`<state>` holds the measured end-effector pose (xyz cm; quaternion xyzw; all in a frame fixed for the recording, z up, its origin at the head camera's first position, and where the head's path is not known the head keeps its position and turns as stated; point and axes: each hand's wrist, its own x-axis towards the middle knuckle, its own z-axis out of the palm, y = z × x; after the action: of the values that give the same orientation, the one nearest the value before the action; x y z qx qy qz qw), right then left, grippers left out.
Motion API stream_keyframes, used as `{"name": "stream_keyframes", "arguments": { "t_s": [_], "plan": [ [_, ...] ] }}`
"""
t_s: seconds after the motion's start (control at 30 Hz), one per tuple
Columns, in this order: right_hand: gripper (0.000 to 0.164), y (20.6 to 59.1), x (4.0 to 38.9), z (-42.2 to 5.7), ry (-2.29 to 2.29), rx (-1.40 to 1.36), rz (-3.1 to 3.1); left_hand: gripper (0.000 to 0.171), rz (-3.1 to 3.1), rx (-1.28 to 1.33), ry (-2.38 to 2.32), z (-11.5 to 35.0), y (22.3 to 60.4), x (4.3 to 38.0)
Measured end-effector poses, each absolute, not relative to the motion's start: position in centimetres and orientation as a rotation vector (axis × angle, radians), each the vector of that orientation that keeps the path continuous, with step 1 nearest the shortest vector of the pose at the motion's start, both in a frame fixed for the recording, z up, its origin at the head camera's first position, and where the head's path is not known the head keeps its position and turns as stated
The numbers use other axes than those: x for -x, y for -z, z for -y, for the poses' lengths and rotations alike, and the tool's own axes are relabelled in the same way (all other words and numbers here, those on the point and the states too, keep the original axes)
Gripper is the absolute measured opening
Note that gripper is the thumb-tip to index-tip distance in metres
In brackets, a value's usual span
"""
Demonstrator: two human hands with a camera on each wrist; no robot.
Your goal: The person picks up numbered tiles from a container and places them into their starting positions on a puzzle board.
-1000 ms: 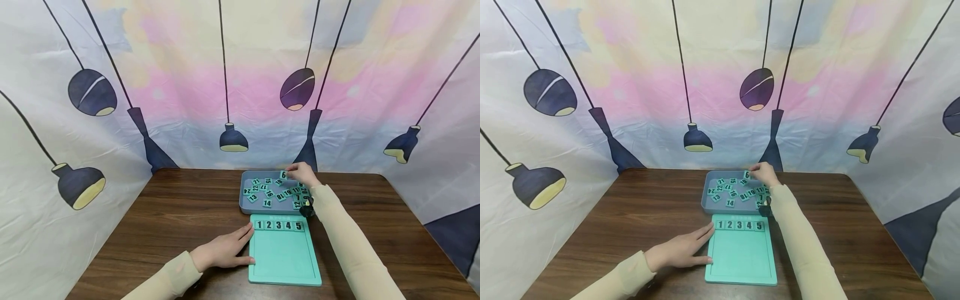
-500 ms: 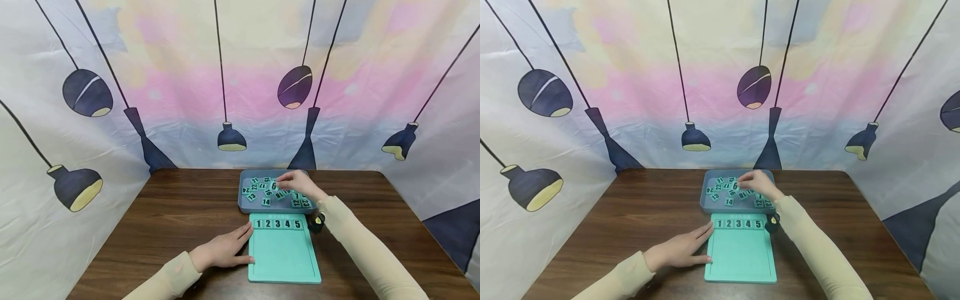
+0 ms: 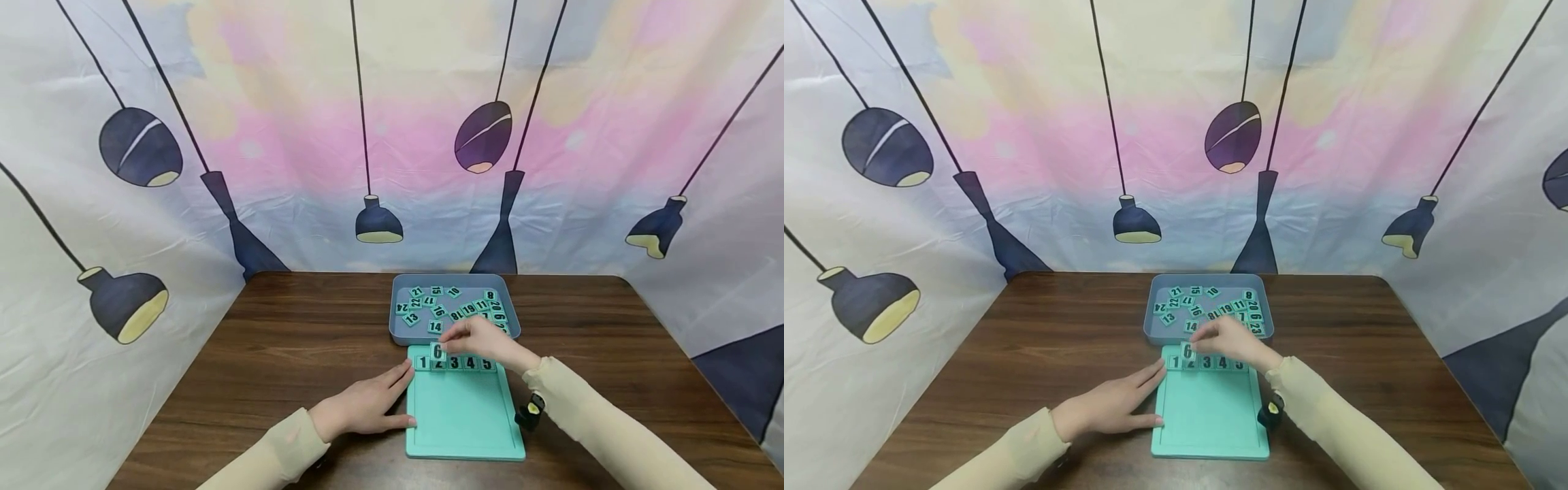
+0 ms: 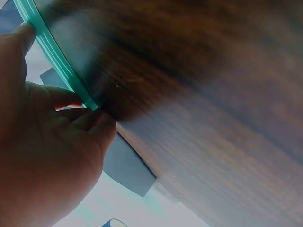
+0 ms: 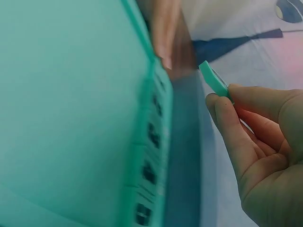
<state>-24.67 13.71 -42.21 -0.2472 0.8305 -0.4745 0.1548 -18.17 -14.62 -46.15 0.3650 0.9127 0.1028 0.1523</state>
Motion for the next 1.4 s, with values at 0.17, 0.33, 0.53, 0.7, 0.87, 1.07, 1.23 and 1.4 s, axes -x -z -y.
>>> {"name": "stream_keyframes", "arguments": {
  "t_s": [0.17,0.33,0.53,0.7,0.87,1.07,1.23,1.4],
  "plan": [
    [0.021,43.9,23.6,-13.1,1.318,0.749,-2.361,0.089,-2.622,-1.034,-0.287,14.6,46.3,18.2],
    [0.015,45.3,23.1,-12.5,1.259,0.782,-2.373,0.089,-2.626,-1.044,-0.284,14.6,46.3,18.3],
    [0.01,46.2,22.6,-12.0,1.177,0.829,-2.432,0.089,-2.626,-1.05,-0.289,14.6,46.1,18.1],
    [0.007,46.1,22.3,-11.7,1.153,0.86,-2.486,0.089,-2.623,-1.043,-0.291,14.5,45.9,18.1],
    [0.009,46.1,22.2,-11.4,1.127,0.858,-2.538,0.089,-2.631,-1.048,-0.284,14.5,45.8,18.0],
    [0.013,45.9,21.6,-11.4,1.046,0.925,-2.584,0.089,-2.633,-1.044,-0.286,14.5,45.8,18.0],
    [0.024,45.8,20.9,-11.2,0.998,0.959,-2.577,0.087,-2.639,-1.061,-0.294,14.5,45.7,17.9],
    [0.023,46.0,20.7,-10.5,0.974,0.969,-2.617,0.087,-2.64,-1.066,-0.297,14.5,45.6,17.9]
  ]
}}
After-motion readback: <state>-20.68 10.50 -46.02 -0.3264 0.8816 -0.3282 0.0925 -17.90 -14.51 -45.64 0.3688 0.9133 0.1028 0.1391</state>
